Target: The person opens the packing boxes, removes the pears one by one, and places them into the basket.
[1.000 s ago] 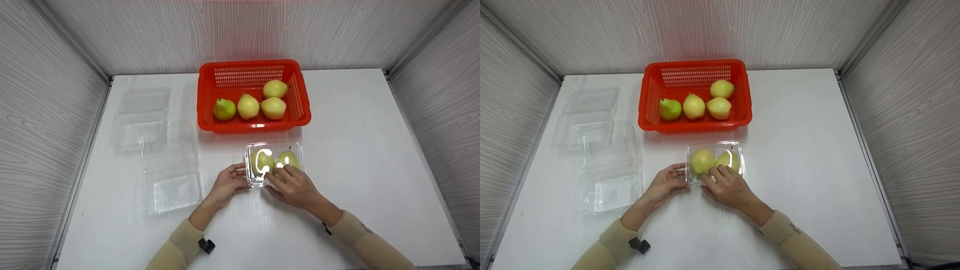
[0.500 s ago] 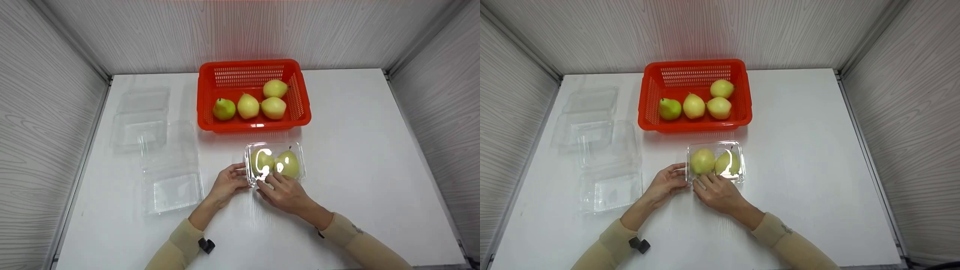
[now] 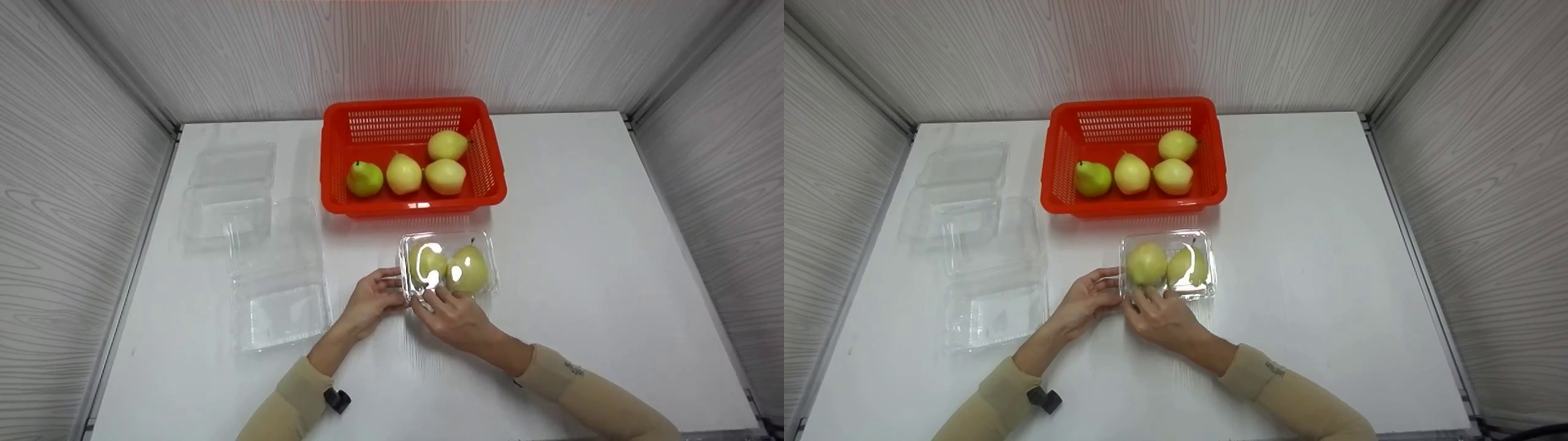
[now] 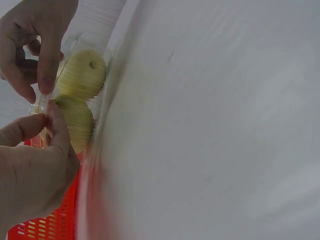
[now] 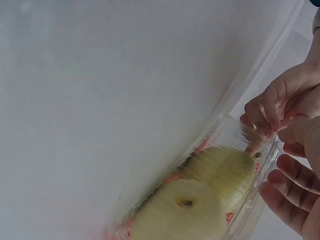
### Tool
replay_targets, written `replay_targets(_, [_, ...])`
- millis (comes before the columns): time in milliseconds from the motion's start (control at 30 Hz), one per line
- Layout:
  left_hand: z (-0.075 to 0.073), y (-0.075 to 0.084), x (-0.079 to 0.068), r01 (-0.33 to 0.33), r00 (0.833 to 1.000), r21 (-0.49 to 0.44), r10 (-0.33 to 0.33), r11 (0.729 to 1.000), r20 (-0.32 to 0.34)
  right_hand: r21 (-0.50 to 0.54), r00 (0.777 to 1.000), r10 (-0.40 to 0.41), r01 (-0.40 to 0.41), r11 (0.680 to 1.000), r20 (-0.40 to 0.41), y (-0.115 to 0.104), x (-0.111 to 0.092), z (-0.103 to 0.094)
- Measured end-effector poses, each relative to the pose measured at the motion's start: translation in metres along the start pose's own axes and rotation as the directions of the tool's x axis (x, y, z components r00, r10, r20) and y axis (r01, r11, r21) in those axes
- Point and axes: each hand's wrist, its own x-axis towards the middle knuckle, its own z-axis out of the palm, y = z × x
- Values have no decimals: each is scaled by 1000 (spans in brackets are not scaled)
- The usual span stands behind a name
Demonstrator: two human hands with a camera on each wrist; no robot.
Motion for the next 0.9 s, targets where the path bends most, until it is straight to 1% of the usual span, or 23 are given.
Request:
replay_targets(133, [0, 0, 0, -4, 1000, -13, 4, 1000, 15, -63, 1000, 2, -1, 998, 15, -5, 2, -1])
replay_targets(233, [-1, 0, 0, -2, 1000, -14, 2, 1000, 16, -101, 999, 9, -4, 995, 46, -10, 5, -1])
replay_targets(400, [-1, -1, 1, -8, 1000, -5, 8, 1000, 10, -150, 995, -12, 27, 988, 100, -17, 11, -2])
replay_targets(533, [-1, -1, 1, -11, 1000, -18, 12, 1000, 7, -194, 992, -30, 54, 979, 121, -21, 14, 0])
replay_targets(700, [-2, -2, 2, -22, 1000, -31, 23, 999, 16, -219, 993, -35, 59, 974, 114, -24, 17, 2])
replay_targets(900, [-3, -2, 2, -14, 999, -40, 15, 999, 34, -223, 994, -40, 61, 973, 99, -24, 19, 4])
